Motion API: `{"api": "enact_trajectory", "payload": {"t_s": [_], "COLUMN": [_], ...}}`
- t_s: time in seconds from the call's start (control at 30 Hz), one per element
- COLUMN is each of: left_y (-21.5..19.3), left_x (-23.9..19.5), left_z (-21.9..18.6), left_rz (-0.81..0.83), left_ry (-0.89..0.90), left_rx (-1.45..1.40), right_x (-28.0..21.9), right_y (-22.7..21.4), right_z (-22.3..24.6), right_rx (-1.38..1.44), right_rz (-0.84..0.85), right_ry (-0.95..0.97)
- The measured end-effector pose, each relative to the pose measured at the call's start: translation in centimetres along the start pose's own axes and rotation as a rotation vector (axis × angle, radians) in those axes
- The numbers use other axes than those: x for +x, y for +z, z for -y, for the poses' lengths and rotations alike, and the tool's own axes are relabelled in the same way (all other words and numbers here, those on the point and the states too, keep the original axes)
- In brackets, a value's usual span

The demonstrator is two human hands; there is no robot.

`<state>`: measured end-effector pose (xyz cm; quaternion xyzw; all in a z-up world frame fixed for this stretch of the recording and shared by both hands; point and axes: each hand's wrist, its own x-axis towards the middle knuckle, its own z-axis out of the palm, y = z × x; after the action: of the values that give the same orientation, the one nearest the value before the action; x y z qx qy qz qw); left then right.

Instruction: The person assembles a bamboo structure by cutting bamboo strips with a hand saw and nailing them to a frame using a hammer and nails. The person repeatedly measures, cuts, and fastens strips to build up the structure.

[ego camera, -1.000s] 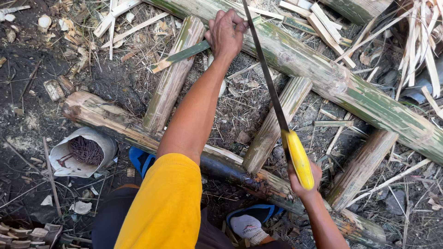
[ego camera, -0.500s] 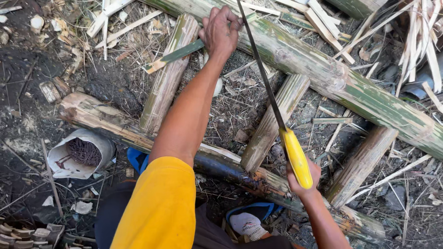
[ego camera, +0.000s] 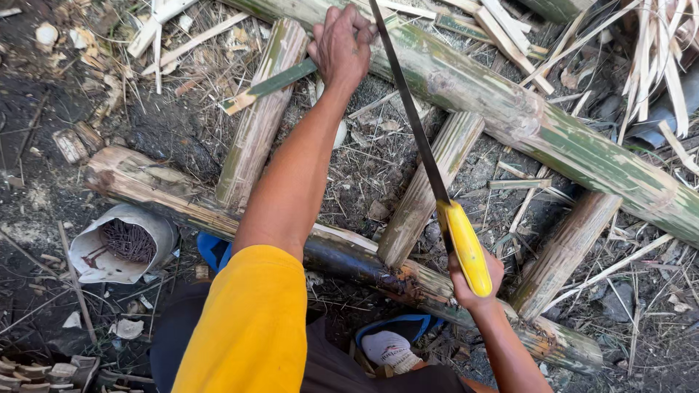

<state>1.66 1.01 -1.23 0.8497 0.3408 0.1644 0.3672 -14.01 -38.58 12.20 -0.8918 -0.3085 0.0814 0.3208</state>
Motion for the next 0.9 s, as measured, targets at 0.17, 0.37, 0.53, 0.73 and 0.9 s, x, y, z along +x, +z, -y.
{"api": "enact_trajectory", "payload": {"t_s": [0.17,0.37,0.53,0.73,0.9], "left_y": [-0.3,0.8,-6.7,-8.0,-3.9], "left_x": [-0.3,-0.3,-3.4,-4.0,-1.7], "left_z": [-0.4,1.6,8.0,9.1,4.4], "left_rz": [-0.033,-0.062,-0.019,0.053,0.062], "left_ry": [0.046,0.107,0.391,0.283,0.126], "left_rx": [0.002,-0.010,0.204,0.274,0.232], "right_x": [14.1,14.0,7.1,2.3,1.9], "right_y": [7.6,1.3,-1.8,2.6,4.9], "right_z": [-1.9,4.5,5.0,3.3,3.3], "right_rx": [0.027,0.064,0.053,0.220,0.140], "right_rz": [-0.138,-0.212,-0.205,-0.186,-0.174], "right_ry": [-0.184,-0.191,-0.101,0.081,-0.032]}}
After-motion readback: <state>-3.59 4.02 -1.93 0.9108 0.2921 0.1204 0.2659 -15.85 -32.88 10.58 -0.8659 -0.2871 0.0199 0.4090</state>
